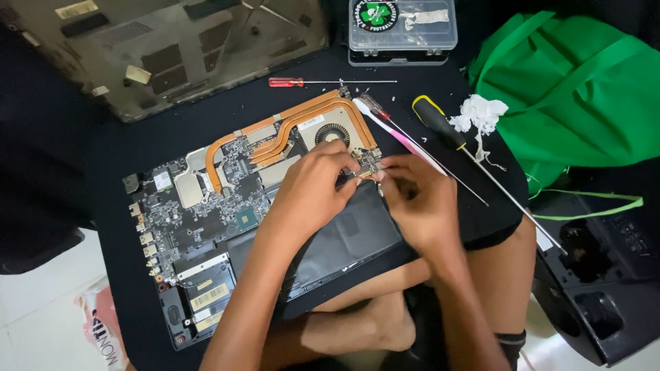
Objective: Cleaning internal laptop components with a brush and cloth, then installing the battery and reassembling the case.
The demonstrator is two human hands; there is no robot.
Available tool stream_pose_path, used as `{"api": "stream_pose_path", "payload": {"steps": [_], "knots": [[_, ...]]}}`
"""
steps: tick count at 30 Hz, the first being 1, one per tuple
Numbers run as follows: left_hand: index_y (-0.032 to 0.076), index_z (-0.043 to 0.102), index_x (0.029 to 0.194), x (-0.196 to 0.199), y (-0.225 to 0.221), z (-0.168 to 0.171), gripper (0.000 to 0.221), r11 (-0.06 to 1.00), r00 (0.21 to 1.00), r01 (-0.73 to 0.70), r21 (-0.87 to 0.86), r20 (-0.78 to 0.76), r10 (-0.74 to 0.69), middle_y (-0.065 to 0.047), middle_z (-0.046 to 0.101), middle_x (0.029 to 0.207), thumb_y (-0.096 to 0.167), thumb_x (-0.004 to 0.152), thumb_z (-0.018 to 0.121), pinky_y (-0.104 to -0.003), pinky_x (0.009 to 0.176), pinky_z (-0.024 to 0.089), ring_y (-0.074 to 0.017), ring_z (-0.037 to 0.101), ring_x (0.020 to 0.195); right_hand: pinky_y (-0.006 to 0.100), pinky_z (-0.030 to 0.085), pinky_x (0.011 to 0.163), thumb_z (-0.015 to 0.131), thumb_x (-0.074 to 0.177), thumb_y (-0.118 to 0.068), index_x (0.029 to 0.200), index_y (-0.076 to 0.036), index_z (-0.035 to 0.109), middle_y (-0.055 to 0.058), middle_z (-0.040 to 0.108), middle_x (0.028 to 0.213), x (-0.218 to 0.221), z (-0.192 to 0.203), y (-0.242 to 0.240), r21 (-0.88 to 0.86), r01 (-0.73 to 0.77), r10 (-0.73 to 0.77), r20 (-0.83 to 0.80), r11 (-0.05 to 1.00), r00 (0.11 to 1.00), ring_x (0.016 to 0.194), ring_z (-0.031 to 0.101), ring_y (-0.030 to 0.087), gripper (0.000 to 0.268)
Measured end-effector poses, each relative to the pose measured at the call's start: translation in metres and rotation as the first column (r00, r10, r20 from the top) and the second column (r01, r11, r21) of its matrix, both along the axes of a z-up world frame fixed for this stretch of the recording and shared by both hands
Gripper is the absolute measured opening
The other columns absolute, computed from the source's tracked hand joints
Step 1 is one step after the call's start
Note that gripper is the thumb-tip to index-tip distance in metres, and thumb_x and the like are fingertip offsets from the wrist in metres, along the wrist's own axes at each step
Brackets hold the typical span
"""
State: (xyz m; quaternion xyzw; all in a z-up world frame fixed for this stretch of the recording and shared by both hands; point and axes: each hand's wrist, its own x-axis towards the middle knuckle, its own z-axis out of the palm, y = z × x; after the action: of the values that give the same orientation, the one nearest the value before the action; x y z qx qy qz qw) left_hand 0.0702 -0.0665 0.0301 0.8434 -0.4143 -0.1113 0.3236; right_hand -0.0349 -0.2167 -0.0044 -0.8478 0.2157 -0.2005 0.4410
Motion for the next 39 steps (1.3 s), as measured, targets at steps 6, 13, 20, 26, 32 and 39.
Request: {"api": "stream_pose_path", "payload": {"steps": [6, 13, 20, 26, 32, 39], "knots": [[-0.003, 0.076, 0.099, 0.004, -0.002, -0.004, 0.014, 0.998, 1.0, -0.002, 0.055, 0.01, 0.001, -0.016, 0.069, 0.094, 0.007, 0.09, 0.071, -0.046, 0.076, 0.061, -0.0328, 0.069, 0.097, 0.038, 0.054, 0.053, 0.076, 0.08, -0.001, 0.092, -0.004, 0.078, 0.015, 0.073, 0.069, 0.015, 0.031, -0.038, -0.097, -0.394, 0.39, -0.06, 0.914, 0.919, 0.058, 0.072, 0.031, 0.012], [-0.005, 0.075, 0.093, 0.004, 0.001, 0.004, 0.012, 1.0, 0.999, -0.011, 0.019, -0.035, 0.012, -0.02, 0.068, 0.088, 0.005, 0.088, 0.073, -0.047, 0.074, 0.062, -0.0355, 0.07, 0.09, 0.045, 0.054, 0.056, 0.078, 0.075, 0.002, 0.082, -0.002, 0.076, 0.016, 0.068, 0.062, 0.038, 0.049, -0.053, -0.169, -0.605, 0.593, -0.124, 0.778, 0.796, 0.058, 0.069, 0.039, 0.009], [-0.004, 0.074, 0.084, 0.011, -0.003, 0.005, 0.008, 1.0, 0.995, -0.013, -0.017, -0.095, 0.012, -0.018, 0.066, 0.08, 0.004, 0.083, 0.075, -0.044, 0.071, 0.059, -0.0309, 0.07, 0.082, 0.037, 0.051, 0.054, 0.078, 0.078, 0.003, 0.071, -0.005, 0.071, 0.012, 0.06, 0.054, 0.046, 0.045, -0.057, -0.265, -0.672, 0.666, -0.128, 0.691, 0.735, 0.053, 0.065, 0.035, 0.012], [-0.004, 0.075, 0.082, 0.02, -0.007, -0.002, 0.012, 0.999, 0.988, -0.019, -0.029, -0.154, 0.014, -0.018, 0.067, 0.078, 0.007, 0.079, 0.079, -0.044, 0.068, 0.058, -0.03, 0.07, 0.078, 0.033, 0.048, 0.049, 0.074, 0.081, 0.001, 0.065, -0.009, 0.065, 0.007, 0.053, 0.049, 0.047, 0.023, -0.055, -0.367, -0.638, 0.661, -0.078, 0.677, 0.747, 0.047, 0.059, 0.028, 0.021], [0.0, 0.073, 0.073, 0.021, -0.011, 0.008, 0.01, 0.999, 0.995, 0.027, 0.046, -0.096, -0.022, -0.016, 0.065, 0.072, 0.006, 0.08, 0.075, -0.044, 0.062, 0.057, -0.0321, 0.069, 0.071, 0.027, 0.049, 0.052, 0.073, 0.082, -0.001, 0.062, -0.013, 0.064, 0.004, 0.054, 0.05, 0.048, 0.022, -0.06, -0.391, -0.658, 0.679, -0.105, 0.643, 0.727, 0.049, 0.062, 0.022, 0.025], [0.006, 0.067, 0.063, 0.015, -0.015, -0.002, 0.024, 0.981, 0.989, 0.097, 0.171, 0.097, -0.114, -0.012, 0.059, 0.069, 0.003, 0.087, 0.068, -0.039, 0.055, 0.055, -0.0264, 0.064, 0.064, 0.031, 0.05, 0.051, 0.074, 0.083, 0.002, 0.07, -0.006, 0.069, 0.008, 0.059, 0.055, 0.047, 0.024, -0.058, -0.381, -0.667, 0.7, -0.069, 0.64, 0.711, 0.052, 0.064, 0.026, 0.016]]}}
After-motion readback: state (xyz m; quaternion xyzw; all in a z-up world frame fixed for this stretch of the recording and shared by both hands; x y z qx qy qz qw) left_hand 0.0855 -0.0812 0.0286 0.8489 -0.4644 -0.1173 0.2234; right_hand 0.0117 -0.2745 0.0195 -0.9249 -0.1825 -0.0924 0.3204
